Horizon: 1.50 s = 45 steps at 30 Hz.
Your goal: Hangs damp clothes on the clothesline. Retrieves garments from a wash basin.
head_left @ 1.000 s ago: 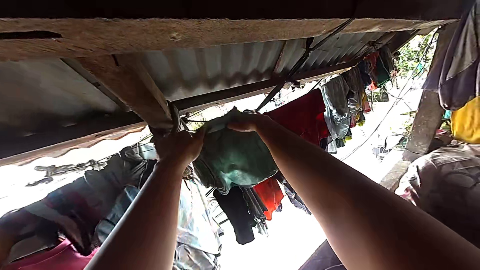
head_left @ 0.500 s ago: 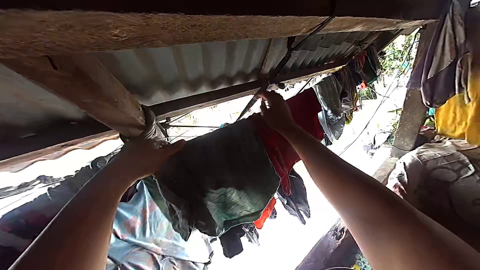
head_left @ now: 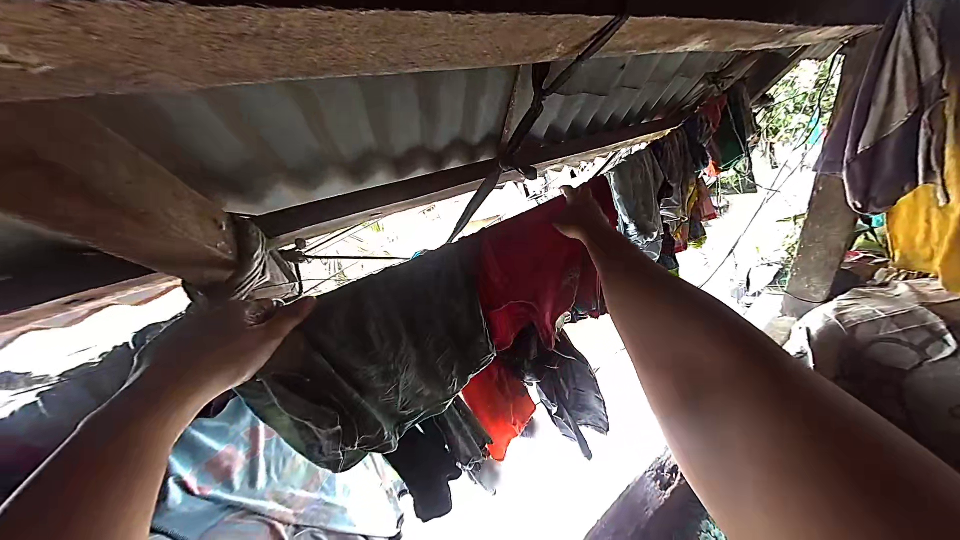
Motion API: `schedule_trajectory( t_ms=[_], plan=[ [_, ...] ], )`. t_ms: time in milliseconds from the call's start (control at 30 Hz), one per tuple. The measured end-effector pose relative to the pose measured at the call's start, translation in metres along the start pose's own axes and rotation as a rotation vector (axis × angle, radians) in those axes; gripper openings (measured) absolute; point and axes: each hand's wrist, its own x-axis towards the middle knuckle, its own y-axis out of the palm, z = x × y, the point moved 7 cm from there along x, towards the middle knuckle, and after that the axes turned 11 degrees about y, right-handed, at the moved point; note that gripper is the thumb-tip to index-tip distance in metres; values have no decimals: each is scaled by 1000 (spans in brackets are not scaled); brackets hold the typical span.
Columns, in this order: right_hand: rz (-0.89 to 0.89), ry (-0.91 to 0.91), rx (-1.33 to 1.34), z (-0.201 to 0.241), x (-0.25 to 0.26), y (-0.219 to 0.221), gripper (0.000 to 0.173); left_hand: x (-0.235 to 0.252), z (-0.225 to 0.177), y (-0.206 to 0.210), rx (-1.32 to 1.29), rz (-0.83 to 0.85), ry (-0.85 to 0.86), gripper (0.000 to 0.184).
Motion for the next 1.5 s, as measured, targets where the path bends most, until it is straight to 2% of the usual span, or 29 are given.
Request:
schedule_trajectory(
  t_ms=[200, 300, 367, 433, 500, 533, 633, 733, 800, 933, 1033, 1200, 1300, 1400, 1500],
  plan=[
    [33, 92, -51, -15, 5, -18, 74, -5, -4, -5, 52, 14, -12, 54],
    [23, 75, -44, -7, -11, -18, 74, -8, -12, -8, 18, -58, 32, 44],
    [-2, -59, -43, 10, -32, -13, 64, -9, -19, -11, 36, -164, 133, 35],
    [5, -308, -50, 39, -60, 0, 50, -10, -27, -11, 66, -247, 223, 33],
    [47, -511, -132, 63, -80, 22, 49, -8, -43, -6, 73, -214, 223, 35],
    [75, -543, -212, 71, -85, 32, 53, -6, -52, -1, 96, -177, 207, 38],
    [67, -441, -355, 75, -84, 42, 64, 1, -61, 15, 140, -80, 141, 49],
    [-44, -339, -331, 67, -72, 36, 56, 8, -72, 25, 188, -57, 138, 60],
    [-45, -301, -318, 70, -75, 32, 56, 14, -81, 33, 186, -51, 156, 60],
    [65, -534, -245, 110, -117, 45, 52, 27, -100, 44, 121, 12, 152, 52],
    [112, -538, -322, 117, -132, 57, 52, 33, -113, 48, 61, 20, 179, 47],
    [-19, -414, -378, 103, -113, 43, 37, 30, -120, 40, -128, -46, 265, 56],
    [-28, -350, -396, 93, -104, 29, 30, 20, -112, 24, -88, -172, 280, 57],
    [19, -343, -341, 87, -108, 17, 39, -1, -95, 8, -82, -293, 220, 51],
    [34, -397, -224, 75, -137, 6, 46, -37, -65, 10, -131, -422, 257, 64]
  ],
)
